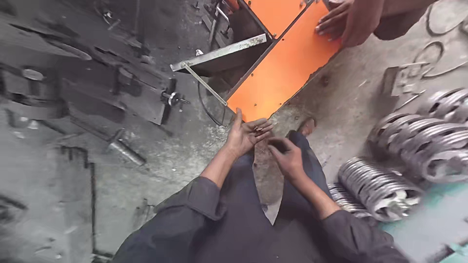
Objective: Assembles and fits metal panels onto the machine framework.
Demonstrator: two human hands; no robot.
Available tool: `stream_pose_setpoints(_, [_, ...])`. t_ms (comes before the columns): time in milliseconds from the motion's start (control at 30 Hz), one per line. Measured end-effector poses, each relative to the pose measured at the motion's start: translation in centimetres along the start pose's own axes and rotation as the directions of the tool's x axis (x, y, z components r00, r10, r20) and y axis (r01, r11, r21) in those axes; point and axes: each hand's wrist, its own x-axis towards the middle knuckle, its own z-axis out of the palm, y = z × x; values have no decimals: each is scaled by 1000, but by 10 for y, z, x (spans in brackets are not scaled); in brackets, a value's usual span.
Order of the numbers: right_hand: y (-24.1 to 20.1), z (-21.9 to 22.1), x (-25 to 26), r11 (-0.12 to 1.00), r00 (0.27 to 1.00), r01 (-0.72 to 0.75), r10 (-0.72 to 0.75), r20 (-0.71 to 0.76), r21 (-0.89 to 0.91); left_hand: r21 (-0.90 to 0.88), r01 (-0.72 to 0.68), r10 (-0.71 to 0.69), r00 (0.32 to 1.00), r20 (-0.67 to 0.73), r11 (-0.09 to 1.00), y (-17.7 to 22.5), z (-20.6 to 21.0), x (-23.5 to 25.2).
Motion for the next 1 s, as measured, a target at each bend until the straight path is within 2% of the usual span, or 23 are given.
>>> stream_pose_setpoints(100, [-1, -18, 1, 993, 980, 84, -67, -187, 87, 67, 16, -22, 995, 92, 998, -6, 33, 10])
stream_pose_setpoints(200, [2, -38, 4, 974, 929, 214, -226, -294, -72, 131, 5, -19, 994, 110, 991, -27, 65, 20])
stream_pose_setpoints(333, [12, -70, -5, 918, 913, 181, -290, -288, -352, 167, -25, 8, 995, 101, 986, -76, 97, 19])
stream_pose_setpoints(467, [27, -92, -14, 849, 868, 286, -426, -255, -445, 81, -94, 86, 992, 93, 992, -105, 109, 20])
stream_pose_setpoints(533, [35, -88, -21, 870, 884, 335, -423, -199, -363, 63, -115, 113, 993, 45, 991, -113, 97, 12])
stream_pose_setpoints(600, [40, -76, -19, 935, 930, 311, -336, -150, -168, 23, -128, 129, 990, -49, 992, -109, 79, 8])
stream_pose_setpoints(667, [40, -58, -13, 974, 973, 216, -209, -103, 66, 8, -118, 116, 966, -233, 993, -98, 50, 5])
stream_pose_setpoints(700, [37, -46, -10, 980, 985, 157, -147, -88, 122, 65, -119, 134, 933, -334, 991, -90, 31, 3])
stream_pose_setpoints(767, [30, -22, 6, 990, 995, 91, -86, -51, 104, 212, -150, 236, 848, -475, 966, -62, -15, 4])
stream_pose_setpoints(867, [20, 27, 49, 999, 1000, 4, -3, 14, -36, 498, -157, 441, 727, -526, 853, 5, -89, 18])
stream_pose_setpoints(933, [17, 66, 75, 994, 997, -42, 48, 59, -100, 597, -152, 506, 712, -486, 788, 46, -119, 27])
stream_pose_setpoints(1000, [17, 102, 112, 987, 998, 9, 1, 62, -161, 650, -164, 527, 742, -414, 742, 86, -130, 47])
